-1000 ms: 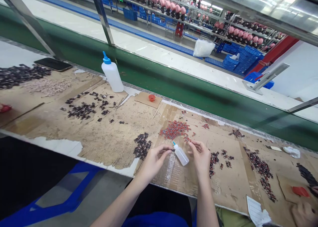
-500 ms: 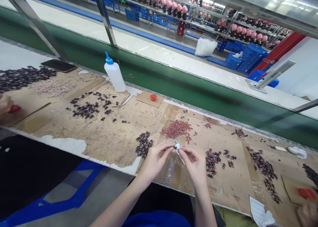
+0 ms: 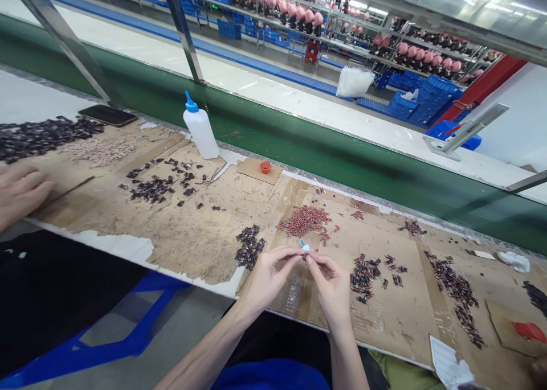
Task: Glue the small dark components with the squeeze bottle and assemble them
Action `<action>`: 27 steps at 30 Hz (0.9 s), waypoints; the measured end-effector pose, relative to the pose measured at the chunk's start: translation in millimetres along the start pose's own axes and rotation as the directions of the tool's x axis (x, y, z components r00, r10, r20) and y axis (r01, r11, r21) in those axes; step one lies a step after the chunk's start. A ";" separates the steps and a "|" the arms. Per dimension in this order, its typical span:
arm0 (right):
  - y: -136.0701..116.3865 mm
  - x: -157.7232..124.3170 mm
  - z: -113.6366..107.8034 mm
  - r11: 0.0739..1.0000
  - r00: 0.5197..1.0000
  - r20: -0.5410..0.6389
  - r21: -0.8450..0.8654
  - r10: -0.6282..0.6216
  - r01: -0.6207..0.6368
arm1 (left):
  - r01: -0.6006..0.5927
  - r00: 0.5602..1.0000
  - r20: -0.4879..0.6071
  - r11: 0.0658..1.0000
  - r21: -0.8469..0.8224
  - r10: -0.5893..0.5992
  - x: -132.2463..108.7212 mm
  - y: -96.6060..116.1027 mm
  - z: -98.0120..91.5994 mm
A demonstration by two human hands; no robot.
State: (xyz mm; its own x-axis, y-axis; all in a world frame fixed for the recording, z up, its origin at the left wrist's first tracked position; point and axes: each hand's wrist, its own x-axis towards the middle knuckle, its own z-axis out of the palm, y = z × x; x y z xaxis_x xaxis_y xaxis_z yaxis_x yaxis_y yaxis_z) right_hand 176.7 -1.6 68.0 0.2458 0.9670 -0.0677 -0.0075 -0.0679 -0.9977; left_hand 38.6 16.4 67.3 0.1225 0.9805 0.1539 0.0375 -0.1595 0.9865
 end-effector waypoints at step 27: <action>1.8 -7.2 -26.4 0.895 0.932 -0.055 -0.302 -0.359 0.327 | 0.039 0.998 0.058 0.999 -0.021 -0.038 2.3 -2.3 19.2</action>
State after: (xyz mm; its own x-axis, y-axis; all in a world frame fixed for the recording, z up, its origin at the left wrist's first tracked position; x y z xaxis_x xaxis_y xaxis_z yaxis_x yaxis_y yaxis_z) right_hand 200.5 -15.1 67.0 0.2853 0.9117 0.2957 0.3665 0.1813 -0.9126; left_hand 57.8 16.8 64.2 0.1787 0.9774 0.1128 0.0213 -0.1185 0.9927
